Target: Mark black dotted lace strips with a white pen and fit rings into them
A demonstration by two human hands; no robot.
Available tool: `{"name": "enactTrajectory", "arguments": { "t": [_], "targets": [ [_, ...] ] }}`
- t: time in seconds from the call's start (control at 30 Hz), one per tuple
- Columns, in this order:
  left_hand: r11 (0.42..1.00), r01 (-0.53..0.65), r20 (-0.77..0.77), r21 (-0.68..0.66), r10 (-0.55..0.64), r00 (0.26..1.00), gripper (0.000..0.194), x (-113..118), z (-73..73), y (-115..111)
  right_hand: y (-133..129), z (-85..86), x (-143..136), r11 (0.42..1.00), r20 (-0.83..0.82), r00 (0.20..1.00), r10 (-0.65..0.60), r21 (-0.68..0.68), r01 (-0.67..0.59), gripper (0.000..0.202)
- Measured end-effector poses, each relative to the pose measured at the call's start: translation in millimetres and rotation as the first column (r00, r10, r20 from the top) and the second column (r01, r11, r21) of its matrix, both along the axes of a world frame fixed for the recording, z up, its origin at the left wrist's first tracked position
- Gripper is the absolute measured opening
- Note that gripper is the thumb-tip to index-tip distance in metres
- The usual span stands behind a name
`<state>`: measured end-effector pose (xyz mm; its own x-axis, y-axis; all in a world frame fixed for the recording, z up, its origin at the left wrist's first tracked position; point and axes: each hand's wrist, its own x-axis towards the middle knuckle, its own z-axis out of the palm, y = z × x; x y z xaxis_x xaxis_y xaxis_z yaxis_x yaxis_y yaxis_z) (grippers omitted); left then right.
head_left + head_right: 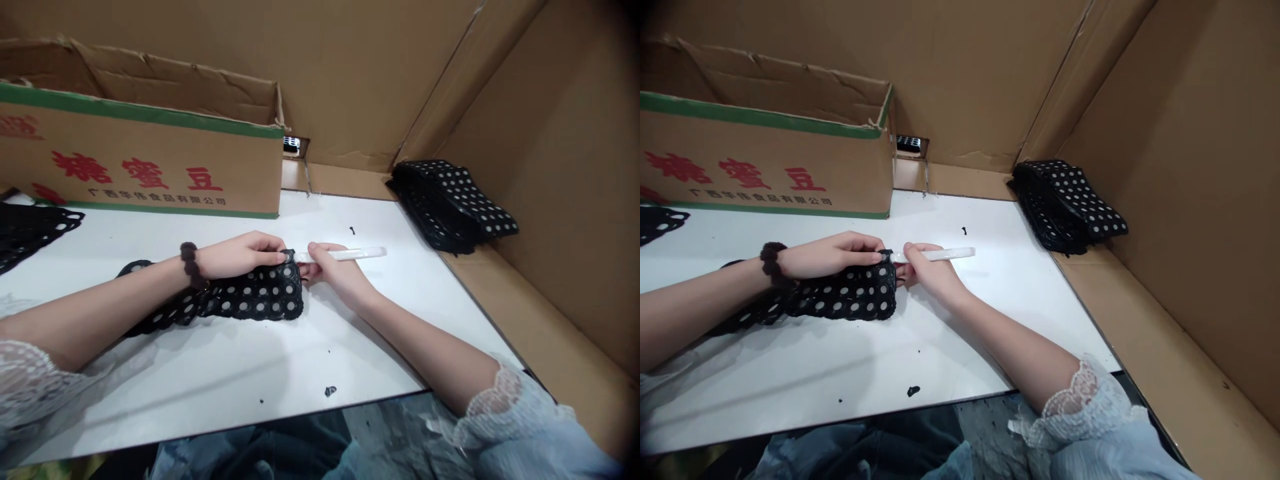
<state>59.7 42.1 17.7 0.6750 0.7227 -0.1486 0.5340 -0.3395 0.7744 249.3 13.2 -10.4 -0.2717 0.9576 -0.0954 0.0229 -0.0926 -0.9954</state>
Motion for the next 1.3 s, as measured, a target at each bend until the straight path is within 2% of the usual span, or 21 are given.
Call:
{"name": "enactTrajectory", "arguments": {
  "t": [0.1, 0.23, 0.3, 0.37, 0.5, 0.6, 0.67, 0.83, 0.93, 1.03, 1.1, 1.2, 1.3],
  "targets": [
    [0.999, -0.044, 0.024, -0.009, 0.045, 0.999, 0.027, 2.9, -0.1, -3.1, -5.0, 1.4, -0.6, 0.997, 0.120, 0.993, -0.012, 0.082, 0.002, 0.035],
    [0.991, -0.115, 0.030, 0.064, 0.113, 0.993, 0.026, 8.6, -0.5, -9.7, -8.8, -0.3, -2.6, 0.967, 0.309, 0.950, -0.049, 0.252, -0.032, 0.040],
    [0.983, -0.145, 0.051, 0.111, 0.140, 0.989, 0.026, 10.5, -2.1, -11.9, -8.8, -1.6, -4.8, 0.935, 0.445, 0.888, -0.115, 0.351, -0.055, 0.039],
    [0.973, -0.165, 0.065, 0.160, 0.156, 0.986, 0.025, 11.6, -4.5, -13.0, -7.8, -2.4, -8.1, 0.888, 0.575, 0.793, -0.200, 0.448, -0.101, 0.036],
    [0.952, -0.178, 0.033, 0.247, 0.175, 0.984, 0.024, 13.3, -8.9, -14.0, -2.9, -4.8, -14.9, 0.802, 0.715, 0.621, -0.321, 0.554, -0.223, 0.030],
    [0.937, -0.188, 0.005, 0.293, 0.196, 0.981, 0.023, 14.7, -10.4, -15.1, 2.2, -7.5, -16.9, 0.763, 0.749, 0.552, -0.368, 0.582, -0.281, 0.029],
    [0.932, -0.191, -0.007, 0.307, 0.203, 0.979, 0.023, 14.8, -10.7, -15.3, 4.9, -8.1, -16.4, 0.754, 0.756, 0.538, -0.373, 0.585, -0.298, 0.029],
    [0.934, -0.185, -0.014, 0.304, 0.199, 0.980, 0.024, 13.2, -10.5, -12.9, 6.4, -1.3, -11.8, 0.751, 0.719, 0.577, -0.386, 0.609, -0.256, 0.030],
    [0.932, -0.214, -0.020, 0.293, 0.230, 0.973, 0.025, 13.7, -10.5, -12.3, 5.7, 3.9, -6.4, 0.794, 0.638, 0.706, -0.307, 0.581, -0.180, 0.034],
    [0.936, -0.211, -0.014, 0.281, 0.224, 0.975, 0.024, 14.2, -11.4, -12.1, 5.7, 5.6, 0.4, 0.899, 0.465, 0.877, -0.124, 0.427, -0.099, 0.037],
    [0.936, -0.225, -0.010, 0.272, 0.236, 0.972, 0.025, 13.9, -12.3, -11.5, 6.3, 5.9, 4.2, 0.960, 0.309, 0.951, -0.008, 0.269, -0.079, 0.038],
    [0.923, -0.274, -0.014, 0.269, 0.288, 0.958, 0.028, 13.0, -13.4, -10.6, 6.9, 7.5, 6.9, 0.990, 0.141, 0.986, 0.088, 0.097, -0.102, 0.038],
    [0.917, -0.285, -0.014, 0.281, 0.300, 0.954, 0.029, 12.8, -13.0, -11.1, 6.1, 9.9, 6.7, 0.988, 0.136, 0.985, 0.108, 0.095, -0.122, 0.036]
  ]
}}
